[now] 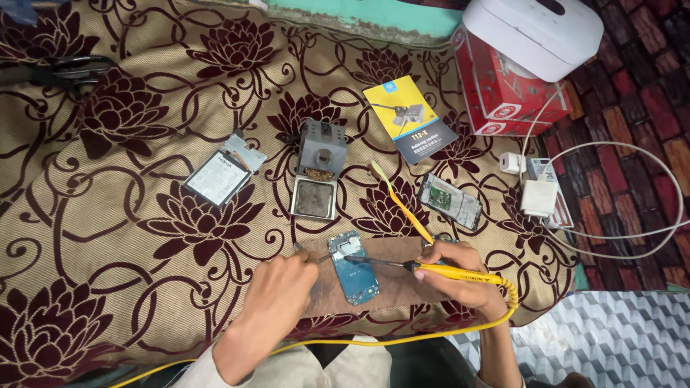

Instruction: The person uses a soldering iron to apply heat to a small blue circuit board held in their left hand. They repeatedly touch the tip of the iron to different points on the board's surface while working over a patterned cloth.

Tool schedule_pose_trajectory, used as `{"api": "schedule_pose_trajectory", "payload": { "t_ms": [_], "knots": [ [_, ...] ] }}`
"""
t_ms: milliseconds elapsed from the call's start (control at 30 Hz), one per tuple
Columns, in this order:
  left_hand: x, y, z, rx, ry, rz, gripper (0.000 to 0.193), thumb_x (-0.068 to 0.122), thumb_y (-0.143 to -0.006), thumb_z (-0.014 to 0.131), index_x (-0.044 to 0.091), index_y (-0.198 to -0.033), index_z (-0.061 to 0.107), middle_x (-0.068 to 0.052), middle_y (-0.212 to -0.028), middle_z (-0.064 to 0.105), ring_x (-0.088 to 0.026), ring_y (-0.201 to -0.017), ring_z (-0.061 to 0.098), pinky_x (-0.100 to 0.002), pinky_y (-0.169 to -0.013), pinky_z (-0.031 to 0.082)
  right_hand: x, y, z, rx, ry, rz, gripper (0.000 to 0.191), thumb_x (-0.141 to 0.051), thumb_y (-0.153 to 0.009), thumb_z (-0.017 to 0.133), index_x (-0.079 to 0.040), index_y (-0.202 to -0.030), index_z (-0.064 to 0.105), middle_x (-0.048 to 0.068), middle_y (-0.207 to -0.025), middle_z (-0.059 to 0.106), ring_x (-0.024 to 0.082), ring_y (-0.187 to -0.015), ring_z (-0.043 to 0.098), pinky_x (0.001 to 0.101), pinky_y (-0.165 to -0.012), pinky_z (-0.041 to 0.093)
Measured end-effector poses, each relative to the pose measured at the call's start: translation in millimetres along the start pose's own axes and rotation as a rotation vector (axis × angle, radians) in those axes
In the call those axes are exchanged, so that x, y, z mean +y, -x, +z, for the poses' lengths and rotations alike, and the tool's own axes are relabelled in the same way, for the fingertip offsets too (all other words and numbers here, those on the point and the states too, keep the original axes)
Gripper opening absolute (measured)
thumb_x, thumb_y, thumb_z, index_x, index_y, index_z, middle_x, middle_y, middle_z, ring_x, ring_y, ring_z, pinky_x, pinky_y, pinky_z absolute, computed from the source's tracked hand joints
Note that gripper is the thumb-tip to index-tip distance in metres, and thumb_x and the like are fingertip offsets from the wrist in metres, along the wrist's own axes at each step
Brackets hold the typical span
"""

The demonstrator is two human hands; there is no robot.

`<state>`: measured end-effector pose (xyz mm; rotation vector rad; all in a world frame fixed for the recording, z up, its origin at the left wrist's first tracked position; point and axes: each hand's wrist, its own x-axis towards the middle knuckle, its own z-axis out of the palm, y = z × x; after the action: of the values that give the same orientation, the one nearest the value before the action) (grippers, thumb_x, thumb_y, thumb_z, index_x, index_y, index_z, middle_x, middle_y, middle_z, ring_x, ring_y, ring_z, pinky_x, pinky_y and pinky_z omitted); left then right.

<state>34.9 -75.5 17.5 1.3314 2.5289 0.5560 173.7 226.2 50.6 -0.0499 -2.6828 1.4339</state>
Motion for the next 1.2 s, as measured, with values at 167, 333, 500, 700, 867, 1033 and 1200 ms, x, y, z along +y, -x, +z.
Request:
{"api": "schedule_pose_trajectory", "payload": {
  "t_ms": [167, 333, 500, 700, 867, 1033, 1200],
  "knots": [
    [-1, 2, 4, 0.016, 0.010, 0.006, 0.012, 0.003, -0.072, 0.071, 0.003, -0.083, 0.067, -0.017, -0.092, 0.068, -0.036, -0.084, 0.069, -0.049, -0.067, 0.055, -3, -2, -1, -0.004, 0.025, -0.035, 0.021, -0.012, -0.077, 0.081, -0.003, -0.078, 0.062, 0.007, -0.069, 0.067, 0.017, -0.058, 0.064, 0.0308, -0.054, 0.043],
    [-3, 4, 7, 0.058, 0.024, 0.034, 0.014, 0.005, -0.071, 0.071, 0.003, -0.084, 0.066, -0.016, -0.089, 0.067, -0.036, -0.083, 0.068, -0.050, -0.067, 0.054, -8, -3, -1, 0.002, 0.035, -0.040, 0.022, -0.012, -0.076, 0.081, -0.003, -0.077, 0.061, 0.008, -0.070, 0.068, 0.018, -0.059, 0.066, 0.0311, -0.055, 0.045],
    [-2, 5, 9, 0.080, 0.015, 0.038, 0.014, 0.005, -0.069, 0.071, 0.004, -0.083, 0.066, -0.016, -0.092, 0.067, -0.037, -0.082, 0.067, -0.050, -0.066, 0.053, -12, -3, 0, 0.003, 0.033, -0.033, 0.021, -0.012, -0.076, 0.080, -0.003, -0.076, 0.062, 0.008, -0.070, 0.069, 0.020, -0.059, 0.067, 0.0317, -0.056, 0.046],
    [-1, 5, 9, 0.055, 0.010, 0.023, 0.013, 0.004, -0.071, 0.070, 0.004, -0.083, 0.066, -0.016, -0.092, 0.067, -0.036, -0.084, 0.067, -0.050, -0.068, 0.053, -14, -4, 1, 0.016, 0.037, -0.062, 0.021, -0.012, -0.076, 0.080, -0.003, -0.077, 0.061, 0.008, -0.073, 0.070, 0.020, -0.063, 0.070, 0.0309, -0.058, 0.048],
    [0, 4, 8, 0.049, 0.007, 0.020, 0.012, 0.004, -0.071, 0.070, 0.003, -0.083, 0.066, -0.016, -0.091, 0.067, -0.036, -0.085, 0.067, -0.049, -0.069, 0.054, -14, -3, 0, 0.009, 0.011, -0.047, 0.022, -0.011, -0.076, 0.080, -0.003, -0.076, 0.060, 0.008, -0.070, 0.069, 0.020, -0.061, 0.068, 0.0315, -0.057, 0.047],
    [0, 4, 7, 0.040, 0.004, 0.015, 0.014, 0.004, -0.071, 0.070, 0.004, -0.084, 0.066, -0.015, -0.091, 0.066, -0.035, -0.085, 0.067, -0.048, -0.069, 0.054, -11, -3, 0, -0.003, 0.038, -0.056, 0.023, -0.012, -0.075, 0.081, -0.003, -0.074, 0.060, 0.008, -0.068, 0.068, 0.020, -0.059, 0.067, 0.0316, -0.055, 0.046],
    [0, 7, 10, 0.123, 0.011, 0.062, 0.016, 0.005, -0.069, 0.071, 0.004, -0.084, 0.065, -0.015, -0.088, 0.065, -0.035, -0.082, 0.066, -0.050, -0.067, 0.052, -9, -3, 0, -0.018, 0.036, -0.082, 0.022, -0.012, -0.077, 0.080, -0.003, -0.075, 0.060, 0.008, -0.070, 0.069, 0.021, -0.060, 0.068, 0.0315, -0.056, 0.047]
  ]
}}
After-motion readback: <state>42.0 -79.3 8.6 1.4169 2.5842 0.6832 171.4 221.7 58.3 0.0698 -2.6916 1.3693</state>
